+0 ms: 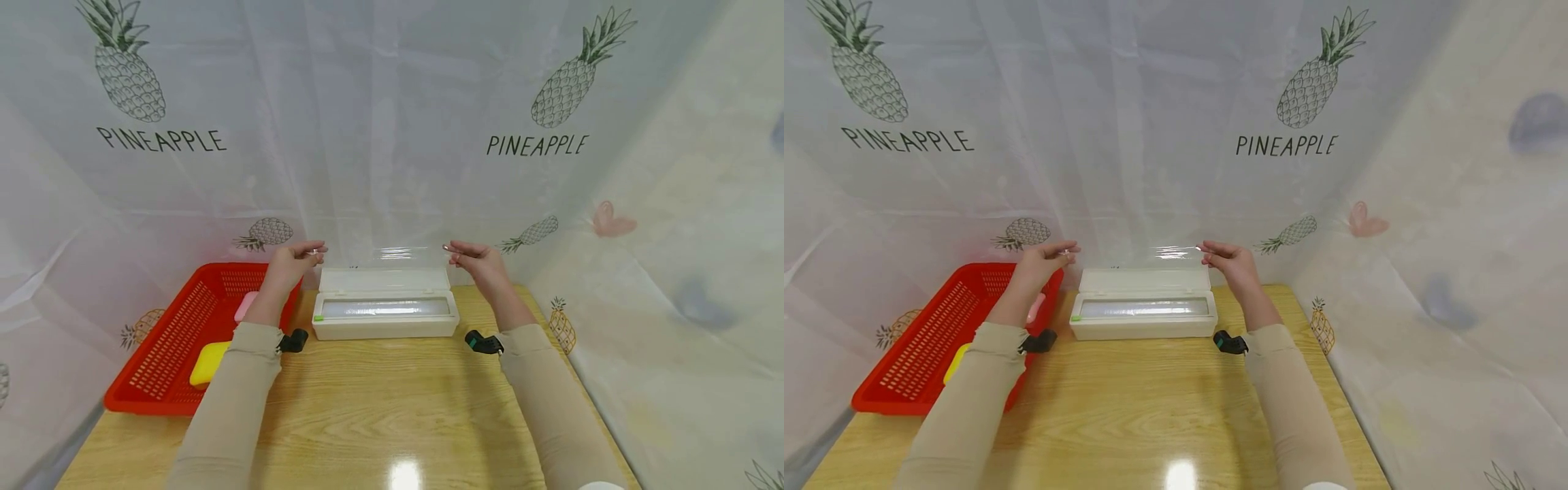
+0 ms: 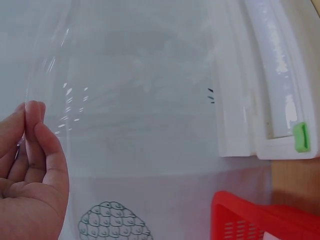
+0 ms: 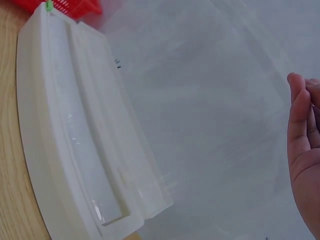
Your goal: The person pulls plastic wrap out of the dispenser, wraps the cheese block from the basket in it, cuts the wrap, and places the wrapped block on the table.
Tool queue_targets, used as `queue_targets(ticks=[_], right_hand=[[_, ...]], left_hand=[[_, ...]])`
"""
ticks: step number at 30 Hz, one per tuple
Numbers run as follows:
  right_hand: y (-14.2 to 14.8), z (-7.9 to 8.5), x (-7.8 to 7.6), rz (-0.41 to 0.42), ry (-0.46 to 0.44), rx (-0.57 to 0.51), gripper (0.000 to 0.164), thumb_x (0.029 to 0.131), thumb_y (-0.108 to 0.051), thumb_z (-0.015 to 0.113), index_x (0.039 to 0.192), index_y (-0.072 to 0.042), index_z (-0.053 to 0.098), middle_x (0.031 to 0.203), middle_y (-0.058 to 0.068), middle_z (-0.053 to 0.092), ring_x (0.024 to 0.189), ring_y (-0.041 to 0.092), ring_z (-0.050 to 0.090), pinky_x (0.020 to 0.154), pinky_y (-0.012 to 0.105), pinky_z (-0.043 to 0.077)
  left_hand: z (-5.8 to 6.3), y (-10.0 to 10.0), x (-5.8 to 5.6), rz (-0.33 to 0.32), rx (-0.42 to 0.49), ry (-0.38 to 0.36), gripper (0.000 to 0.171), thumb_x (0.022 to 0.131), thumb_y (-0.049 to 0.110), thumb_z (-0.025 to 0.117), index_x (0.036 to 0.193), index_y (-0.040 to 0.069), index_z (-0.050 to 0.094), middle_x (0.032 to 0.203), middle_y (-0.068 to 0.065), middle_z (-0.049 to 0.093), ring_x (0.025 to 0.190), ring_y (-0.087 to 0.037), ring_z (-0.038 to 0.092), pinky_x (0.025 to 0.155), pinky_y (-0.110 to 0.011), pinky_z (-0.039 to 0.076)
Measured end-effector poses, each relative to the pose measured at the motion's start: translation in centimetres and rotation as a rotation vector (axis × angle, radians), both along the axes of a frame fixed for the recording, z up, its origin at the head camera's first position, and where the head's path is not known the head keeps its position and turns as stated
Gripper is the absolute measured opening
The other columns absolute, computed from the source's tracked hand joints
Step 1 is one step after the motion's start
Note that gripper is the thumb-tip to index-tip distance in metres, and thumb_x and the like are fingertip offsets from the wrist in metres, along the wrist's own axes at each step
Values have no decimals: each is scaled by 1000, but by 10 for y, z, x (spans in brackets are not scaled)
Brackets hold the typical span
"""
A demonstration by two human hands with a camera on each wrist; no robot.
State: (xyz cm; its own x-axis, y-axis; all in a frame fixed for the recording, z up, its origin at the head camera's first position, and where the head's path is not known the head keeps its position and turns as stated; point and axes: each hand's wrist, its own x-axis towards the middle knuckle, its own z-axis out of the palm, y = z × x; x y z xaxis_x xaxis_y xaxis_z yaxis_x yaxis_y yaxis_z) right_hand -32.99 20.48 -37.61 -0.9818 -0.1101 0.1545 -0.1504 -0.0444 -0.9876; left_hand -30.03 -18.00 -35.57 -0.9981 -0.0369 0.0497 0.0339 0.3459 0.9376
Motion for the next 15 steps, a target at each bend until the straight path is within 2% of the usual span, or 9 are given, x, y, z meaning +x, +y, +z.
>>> queue_targets(ticks=[7,15], right_hand=[[-2,16,0,15,8,-25,40,94,0,62,132,10,53,105,-2,72,85,15,67,83,27,52],[-3,34,1,29,29,-66,34,94,4,59,128,8,58,102,-3,72,80,12,67,81,26,52]], left_hand=[[14,-3,0,-34,34,42,36,99,8,56,136,8,58,127,-14,62,108,-25,61,103,-35,42],[25,-5,-2,-35,9,71,38,98,12,60,135,9,59,124,-10,65,109,-26,62,103,-36,42]])
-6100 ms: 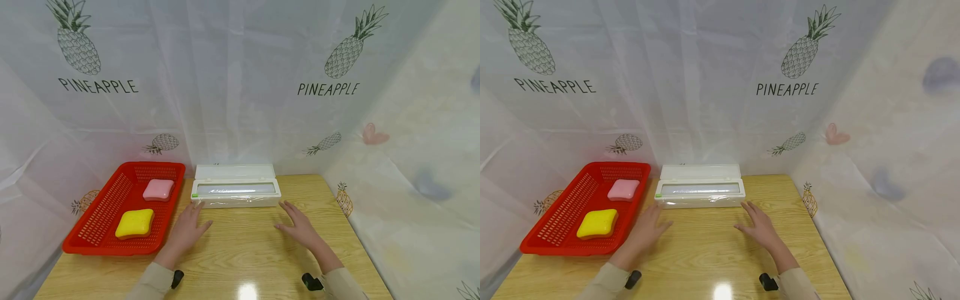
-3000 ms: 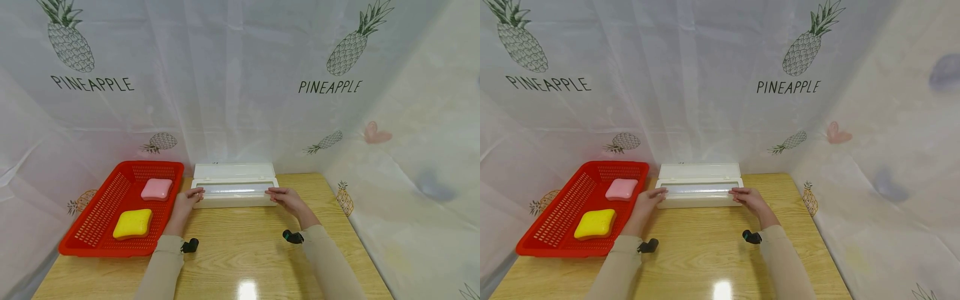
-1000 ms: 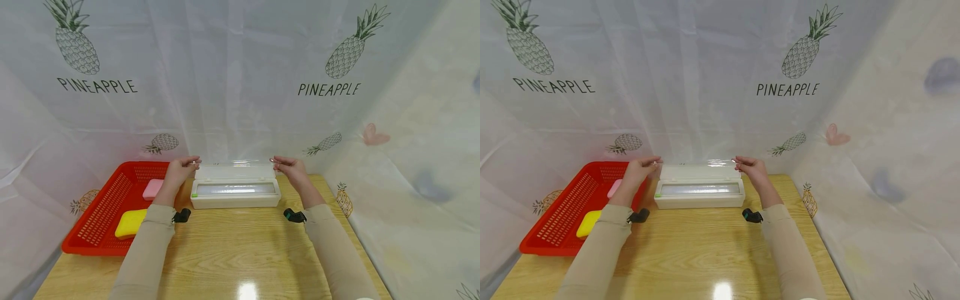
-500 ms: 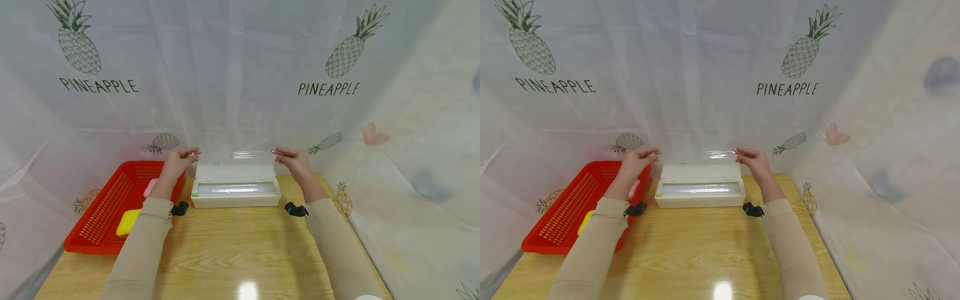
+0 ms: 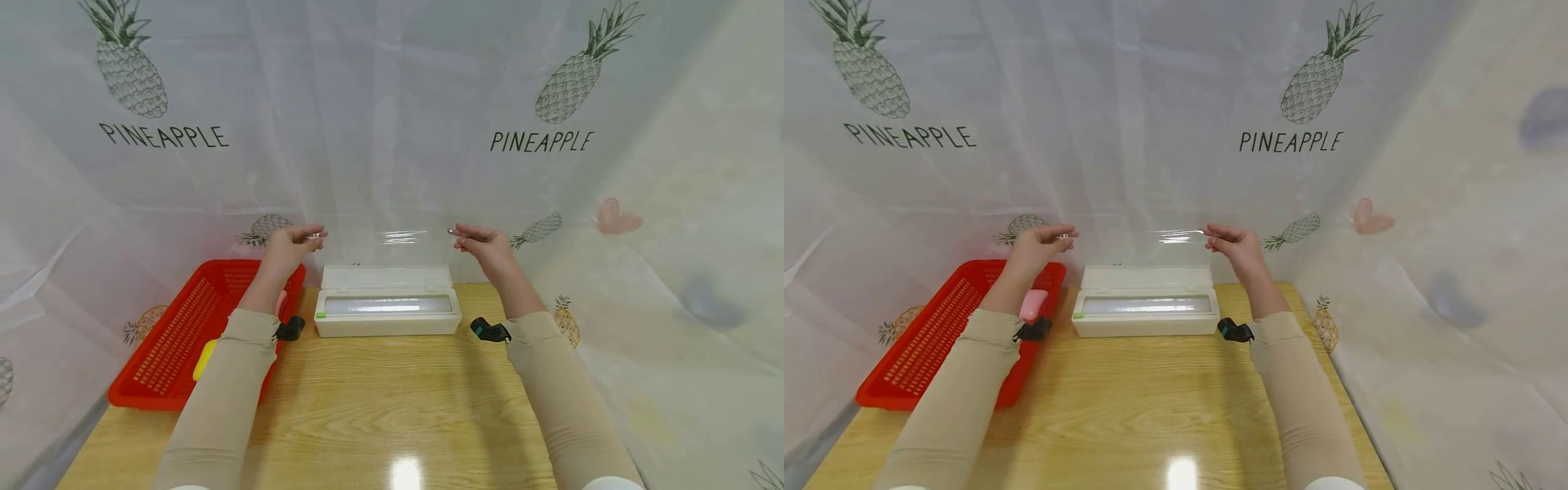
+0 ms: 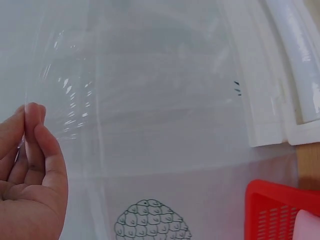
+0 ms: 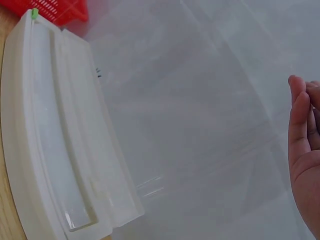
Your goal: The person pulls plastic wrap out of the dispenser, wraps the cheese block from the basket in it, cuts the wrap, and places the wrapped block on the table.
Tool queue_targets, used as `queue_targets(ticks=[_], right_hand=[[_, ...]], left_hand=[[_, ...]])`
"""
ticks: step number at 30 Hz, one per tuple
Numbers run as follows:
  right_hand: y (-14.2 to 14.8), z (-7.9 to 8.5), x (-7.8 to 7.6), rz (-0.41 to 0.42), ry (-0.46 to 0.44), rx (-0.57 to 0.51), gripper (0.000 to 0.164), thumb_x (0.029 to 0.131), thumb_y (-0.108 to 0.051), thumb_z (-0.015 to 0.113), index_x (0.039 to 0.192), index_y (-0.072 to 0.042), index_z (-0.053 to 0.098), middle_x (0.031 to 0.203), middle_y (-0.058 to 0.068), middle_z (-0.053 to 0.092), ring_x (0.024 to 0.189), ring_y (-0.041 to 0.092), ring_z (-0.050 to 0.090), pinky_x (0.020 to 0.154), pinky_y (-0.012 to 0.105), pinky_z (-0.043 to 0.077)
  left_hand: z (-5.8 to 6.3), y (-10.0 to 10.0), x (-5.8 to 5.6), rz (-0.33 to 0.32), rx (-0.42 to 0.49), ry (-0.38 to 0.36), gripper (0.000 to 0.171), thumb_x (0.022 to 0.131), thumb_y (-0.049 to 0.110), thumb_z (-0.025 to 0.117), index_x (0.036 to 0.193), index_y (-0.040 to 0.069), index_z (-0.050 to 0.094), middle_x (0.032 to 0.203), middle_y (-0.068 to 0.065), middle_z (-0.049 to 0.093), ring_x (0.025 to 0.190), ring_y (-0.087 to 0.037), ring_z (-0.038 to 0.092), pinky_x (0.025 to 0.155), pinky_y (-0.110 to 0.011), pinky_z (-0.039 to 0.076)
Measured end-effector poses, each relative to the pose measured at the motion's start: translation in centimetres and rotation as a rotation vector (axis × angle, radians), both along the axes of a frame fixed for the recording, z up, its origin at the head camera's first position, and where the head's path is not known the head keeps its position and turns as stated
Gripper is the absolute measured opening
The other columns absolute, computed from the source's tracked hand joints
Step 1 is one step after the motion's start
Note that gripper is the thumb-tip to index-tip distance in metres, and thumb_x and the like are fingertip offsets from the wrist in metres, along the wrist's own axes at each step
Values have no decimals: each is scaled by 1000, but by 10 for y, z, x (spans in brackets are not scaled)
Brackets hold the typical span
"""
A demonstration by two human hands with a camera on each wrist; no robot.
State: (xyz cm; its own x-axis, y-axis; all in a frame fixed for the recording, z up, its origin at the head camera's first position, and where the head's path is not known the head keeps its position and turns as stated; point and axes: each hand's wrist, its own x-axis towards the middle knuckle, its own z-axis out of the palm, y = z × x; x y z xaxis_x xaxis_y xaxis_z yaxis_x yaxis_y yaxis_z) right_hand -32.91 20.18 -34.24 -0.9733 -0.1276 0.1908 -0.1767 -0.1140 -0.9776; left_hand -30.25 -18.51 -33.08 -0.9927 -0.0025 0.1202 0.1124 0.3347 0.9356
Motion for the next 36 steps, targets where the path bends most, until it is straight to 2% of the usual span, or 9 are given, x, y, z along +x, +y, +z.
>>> queue_targets(ticks=[6,12,20,25,31,36], right_hand=[[0,11,-1,8,20,-30,31,94,6,59,125,4,62,101,-2,73,78,12,67,79,25,51],[-1,22,4,-15,50,-15,29,94,5,59,121,-1,68,103,-1,73,79,13,67,81,28,51],[-1,40,5,-55,92,-19,27,93,5,60,118,-1,69,103,3,73,77,14,67,79,27,51],[-2,47,6,-56,118,-5,25,93,3,62,116,-2,70,104,3,72,79,14,67,80,28,51],[-2,56,6,-60,134,1,27,93,5,60,119,6,66,103,3,73,78,14,66,80,28,51],[-1,62,4,-53,156,-15,24,93,6,60,115,4,69,102,4,73,78,14,66,78,26,52]], left_hand=[[12,2,2,22,-41,32,37,97,14,61,134,11,60,124,-9,65,106,-23,64,101,-37,44],[23,3,3,27,13,59,35,97,9,61,132,9,62,125,-15,63,101,-19,65,98,-35,47],[40,5,8,35,15,74,30,97,14,62,127,10,66,121,-7,67,105,-22,63,101,-34,44],[47,4,10,42,3,94,25,98,14,60,121,10,69,118,-8,66,104,-22,62,103,-36,42],[57,4,12,53,-15,123,23,97,12,61,117,8,71,109,-11,67,101,-22,62,100,-35,45],[64,4,14,55,-25,104,24,98,14,60,119,9,70,116,-13,65,103,-20,61,101,-33,44]])
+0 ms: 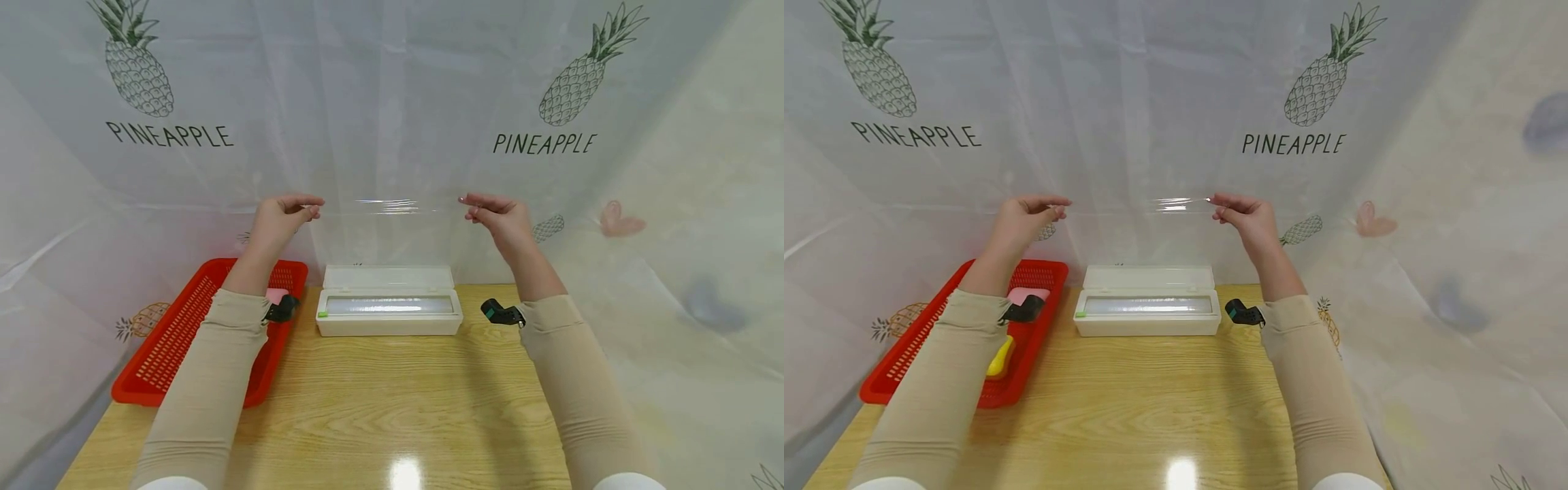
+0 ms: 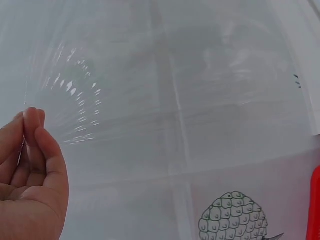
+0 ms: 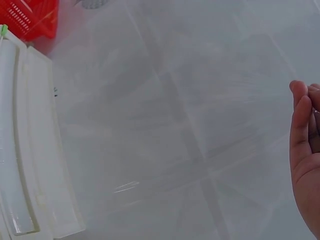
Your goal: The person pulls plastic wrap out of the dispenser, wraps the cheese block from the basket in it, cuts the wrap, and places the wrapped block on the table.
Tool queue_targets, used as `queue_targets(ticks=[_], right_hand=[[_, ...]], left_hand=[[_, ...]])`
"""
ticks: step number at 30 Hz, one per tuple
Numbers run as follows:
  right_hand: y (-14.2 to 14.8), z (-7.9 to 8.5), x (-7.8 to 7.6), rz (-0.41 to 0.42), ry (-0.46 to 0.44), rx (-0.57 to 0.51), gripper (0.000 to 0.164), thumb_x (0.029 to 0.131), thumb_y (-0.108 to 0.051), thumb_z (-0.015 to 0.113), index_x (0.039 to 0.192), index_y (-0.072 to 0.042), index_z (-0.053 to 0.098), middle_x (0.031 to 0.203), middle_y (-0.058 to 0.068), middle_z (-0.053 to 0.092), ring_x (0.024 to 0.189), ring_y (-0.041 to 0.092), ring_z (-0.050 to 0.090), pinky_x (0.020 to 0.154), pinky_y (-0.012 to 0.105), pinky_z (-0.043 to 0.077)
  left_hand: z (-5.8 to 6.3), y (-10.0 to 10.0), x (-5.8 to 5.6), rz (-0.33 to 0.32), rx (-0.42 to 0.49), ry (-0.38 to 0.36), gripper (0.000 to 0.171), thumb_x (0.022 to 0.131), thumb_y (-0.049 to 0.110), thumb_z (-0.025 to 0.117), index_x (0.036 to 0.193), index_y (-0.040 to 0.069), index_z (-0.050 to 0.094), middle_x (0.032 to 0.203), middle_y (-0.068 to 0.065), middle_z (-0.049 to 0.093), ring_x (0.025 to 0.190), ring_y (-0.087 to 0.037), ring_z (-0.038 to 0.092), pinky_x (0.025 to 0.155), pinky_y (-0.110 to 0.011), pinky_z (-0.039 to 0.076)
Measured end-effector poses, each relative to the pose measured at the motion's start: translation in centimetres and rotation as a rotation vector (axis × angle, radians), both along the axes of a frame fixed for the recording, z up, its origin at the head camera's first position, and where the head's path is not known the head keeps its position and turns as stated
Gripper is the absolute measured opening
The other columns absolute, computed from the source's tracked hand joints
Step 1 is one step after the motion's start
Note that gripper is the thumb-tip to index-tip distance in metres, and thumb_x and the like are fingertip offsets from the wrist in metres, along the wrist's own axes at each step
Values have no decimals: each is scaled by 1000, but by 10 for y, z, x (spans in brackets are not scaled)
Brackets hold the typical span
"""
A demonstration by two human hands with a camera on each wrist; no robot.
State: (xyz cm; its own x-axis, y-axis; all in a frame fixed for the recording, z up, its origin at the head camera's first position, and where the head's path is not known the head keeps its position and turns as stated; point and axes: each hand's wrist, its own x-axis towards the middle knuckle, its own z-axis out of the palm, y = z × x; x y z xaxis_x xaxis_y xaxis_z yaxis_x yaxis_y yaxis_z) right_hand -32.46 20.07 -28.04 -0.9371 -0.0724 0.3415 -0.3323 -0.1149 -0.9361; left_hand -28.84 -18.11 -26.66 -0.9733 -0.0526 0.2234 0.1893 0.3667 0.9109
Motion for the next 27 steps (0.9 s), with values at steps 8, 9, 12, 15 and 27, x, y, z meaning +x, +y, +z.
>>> queue_targets(ticks=[8,9,12,15,27], right_hand=[[0,10,2,-8,17,-2,27,92,4,63,119,11,64,102,4,73,77,14,67,76,23,52],[0,11,3,-11,20,11,29,92,3,63,120,11,63,102,3,73,78,14,67,76,23,52],[1,15,5,-11,22,20,30,93,3,62,121,11,62,104,3,72,78,15,66,77,23,52],[2,18,6,-8,35,29,31,92,1,64,122,12,61,104,3,72,78,15,67,77,24,52],[14,25,15,42,59,143,39,87,2,70,125,-4,66,114,2,70,94,14,67,75,21,50]], left_hand=[[13,1,5,18,-29,-40,25,99,23,59,120,17,70,112,-6,67,106,-19,57,71,-21,46],[14,1,6,21,-35,-41,25,99,24,59,120,18,71,110,-5,67,106,-19,56,65,-21,43],[18,1,6,23,-27,-38,25,99,23,59,120,18,71,107,-4,68,106,-19,56,61,-21,39],[22,1,7,21,-7,-37,25,99,22,59,120,17,71,107,-5,68,107,-19,57,73,-23,43],[28,-3,16,-110,40,28,33,94,8,65,127,9,65,123,-9,64,109,-18,60,92,-23,48]])
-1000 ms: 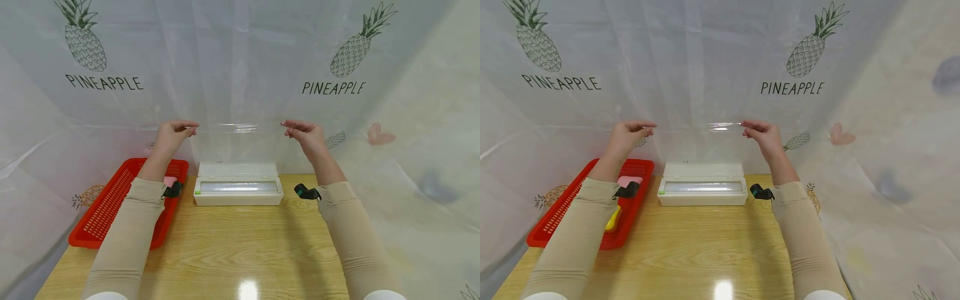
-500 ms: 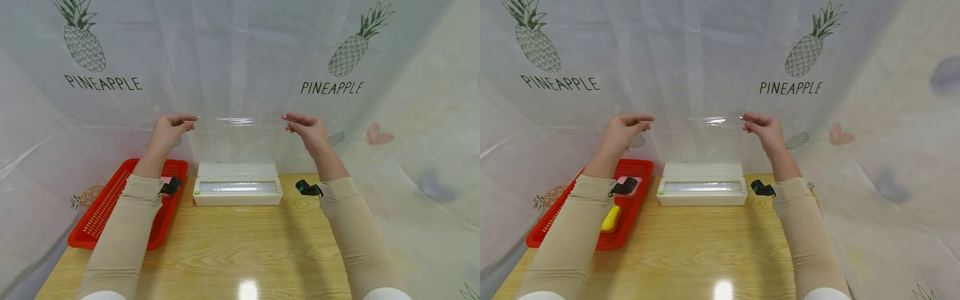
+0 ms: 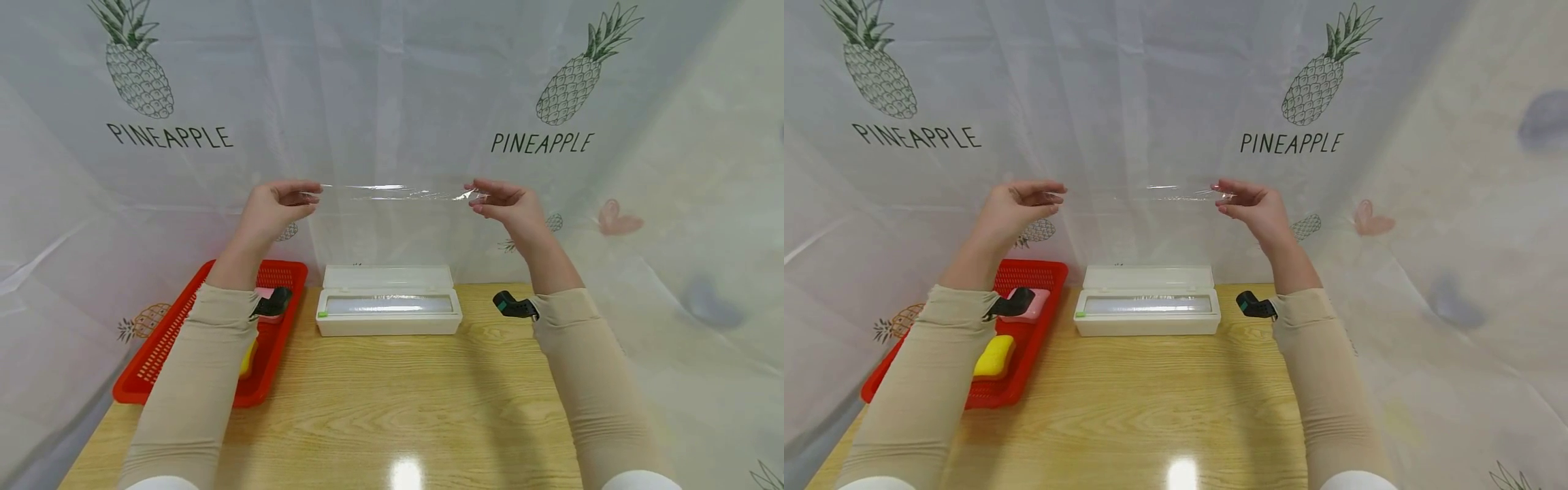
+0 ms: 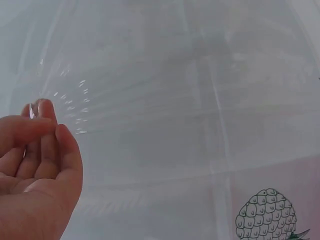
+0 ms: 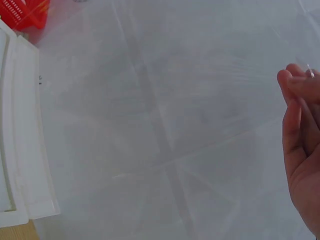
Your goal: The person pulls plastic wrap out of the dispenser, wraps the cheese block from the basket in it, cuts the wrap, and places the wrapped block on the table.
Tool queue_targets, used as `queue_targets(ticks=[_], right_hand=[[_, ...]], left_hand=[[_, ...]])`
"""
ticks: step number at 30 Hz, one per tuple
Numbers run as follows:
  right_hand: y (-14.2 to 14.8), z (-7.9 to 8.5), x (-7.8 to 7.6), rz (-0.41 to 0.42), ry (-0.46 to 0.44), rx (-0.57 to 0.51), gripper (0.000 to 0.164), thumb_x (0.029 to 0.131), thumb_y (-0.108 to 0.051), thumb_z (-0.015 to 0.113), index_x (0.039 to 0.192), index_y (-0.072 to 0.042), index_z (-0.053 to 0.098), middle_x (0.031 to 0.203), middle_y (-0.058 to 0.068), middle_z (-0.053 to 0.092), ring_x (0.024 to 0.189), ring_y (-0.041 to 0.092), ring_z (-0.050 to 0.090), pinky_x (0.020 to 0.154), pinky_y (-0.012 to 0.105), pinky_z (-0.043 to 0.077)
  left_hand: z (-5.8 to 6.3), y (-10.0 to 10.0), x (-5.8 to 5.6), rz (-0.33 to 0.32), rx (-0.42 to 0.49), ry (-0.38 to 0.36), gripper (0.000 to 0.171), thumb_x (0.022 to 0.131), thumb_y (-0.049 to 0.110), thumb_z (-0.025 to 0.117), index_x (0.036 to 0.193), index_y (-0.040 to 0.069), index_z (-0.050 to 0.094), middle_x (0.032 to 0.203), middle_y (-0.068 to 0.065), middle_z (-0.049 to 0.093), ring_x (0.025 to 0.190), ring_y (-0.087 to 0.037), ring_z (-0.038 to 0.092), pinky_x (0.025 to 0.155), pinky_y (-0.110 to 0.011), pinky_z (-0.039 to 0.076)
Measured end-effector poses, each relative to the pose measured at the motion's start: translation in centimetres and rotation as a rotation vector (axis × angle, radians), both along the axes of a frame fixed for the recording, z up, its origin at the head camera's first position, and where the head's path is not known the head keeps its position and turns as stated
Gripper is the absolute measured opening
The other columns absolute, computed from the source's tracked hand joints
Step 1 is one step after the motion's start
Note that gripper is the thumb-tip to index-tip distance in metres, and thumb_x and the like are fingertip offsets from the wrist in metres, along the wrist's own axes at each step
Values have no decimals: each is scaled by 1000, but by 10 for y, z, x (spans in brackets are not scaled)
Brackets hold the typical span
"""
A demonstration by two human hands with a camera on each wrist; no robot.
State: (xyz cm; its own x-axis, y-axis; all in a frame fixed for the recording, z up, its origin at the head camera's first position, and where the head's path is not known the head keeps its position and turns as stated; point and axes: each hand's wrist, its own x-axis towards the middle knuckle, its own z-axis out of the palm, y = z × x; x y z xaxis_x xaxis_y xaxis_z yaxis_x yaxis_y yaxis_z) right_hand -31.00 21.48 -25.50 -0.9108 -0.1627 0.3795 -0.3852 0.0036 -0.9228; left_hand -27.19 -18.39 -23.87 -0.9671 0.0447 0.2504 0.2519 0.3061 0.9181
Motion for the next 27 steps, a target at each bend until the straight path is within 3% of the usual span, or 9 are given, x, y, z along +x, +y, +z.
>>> queue_targets(ticks=[5,12,18,23,27], right_hand=[[4,0,3,20,21,-18,33,91,3,65,122,-5,68,112,6,70,97,14,68,76,23,51],[6,2,10,-8,10,-24,26,92,-4,66,117,-5,71,106,4,72,97,14,69,74,23,49],[9,2,17,-20,6,-45,23,90,-8,70,112,-4,73,100,4,74,93,14,70,69,24,47],[14,3,27,8,61,-18,25,88,-12,72,110,1,73,95,6,74,88,17,70,67,26,48],[20,3,38,1,117,-10,20,89,-9,72,104,3,74,79,6,72,77,18,65,69,25,48]], left_hand=[[1,0,6,-4,-36,34,33,96,-1,56,127,7,64,123,-9,65,114,-18,58,97,-27,46],[2,1,16,37,-9,25,27,95,8,63,122,7,68,114,-3,70,114,-19,60,98,-29,46],[2,1,27,59,7,1,32,91,24,70,119,9,71,110,2,71,112,-15,59,99,-33,45],[1,1,39,65,-13,0,35,89,34,71,117,13,72,107,3,72,114,-14,56,99,-34,44],[-2,-2,50,25,-1,58,25,91,26,70,113,14,75,98,6,73,107,-12,60,91,-29,46]])
